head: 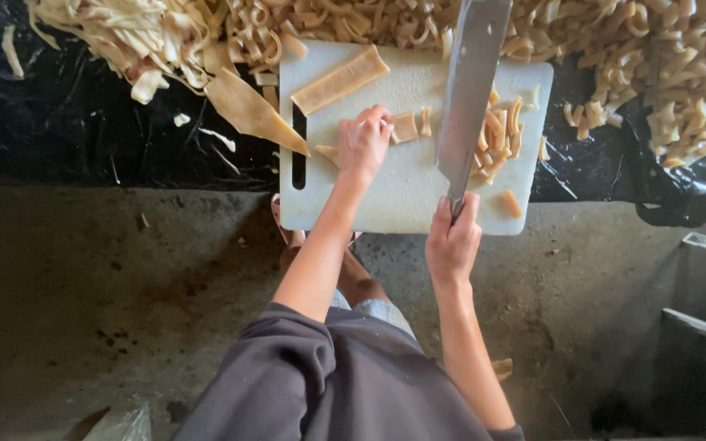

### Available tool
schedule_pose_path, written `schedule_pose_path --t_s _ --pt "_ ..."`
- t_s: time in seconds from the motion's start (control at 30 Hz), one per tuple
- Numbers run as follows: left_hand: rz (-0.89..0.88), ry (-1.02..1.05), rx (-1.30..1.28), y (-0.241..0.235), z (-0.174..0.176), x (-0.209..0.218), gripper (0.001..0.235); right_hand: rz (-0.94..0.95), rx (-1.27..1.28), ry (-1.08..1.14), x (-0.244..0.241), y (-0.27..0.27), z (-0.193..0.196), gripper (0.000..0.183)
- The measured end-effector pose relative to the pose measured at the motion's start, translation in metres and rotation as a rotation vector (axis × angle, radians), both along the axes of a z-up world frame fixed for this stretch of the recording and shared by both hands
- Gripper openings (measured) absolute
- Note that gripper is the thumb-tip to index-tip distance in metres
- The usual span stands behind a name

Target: The person slices a flat, tan-colored food sheet into strips and then into smaller pieces using a cleaver on a white cutting board. The cut pieces are gathered and added to a large pile of similar pieces on a black plastic sheet. The person briefly dips a piece into a metal bowl of water before resuming cutting.

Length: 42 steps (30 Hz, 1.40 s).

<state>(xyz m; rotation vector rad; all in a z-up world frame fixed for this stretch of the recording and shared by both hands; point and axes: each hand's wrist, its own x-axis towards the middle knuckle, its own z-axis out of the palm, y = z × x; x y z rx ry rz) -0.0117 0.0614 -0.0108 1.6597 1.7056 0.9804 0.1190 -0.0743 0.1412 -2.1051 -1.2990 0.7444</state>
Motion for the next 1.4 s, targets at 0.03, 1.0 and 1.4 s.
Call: schedule_pose_path --t_s 0.03,1.0,1.4 --pt "0.007 -0.020 0.025 -0.004 -0.001 0.002 0.019 -0.009 -0.008 -0.035 -0.002 -0.002 -0.003 0.022" --pt "-0.030 0.037 -0.060 0.006 0.003 0.016 0.039 0.103 -0.257 -0.320 0.028 0.000 -0.078 0.033" --pt "-0.078 0.071 -0.090 -0.016 0.013 -0.004 0.029 0.014 -0.308 -0.298 0.053 0.007 -0.072 0.031"
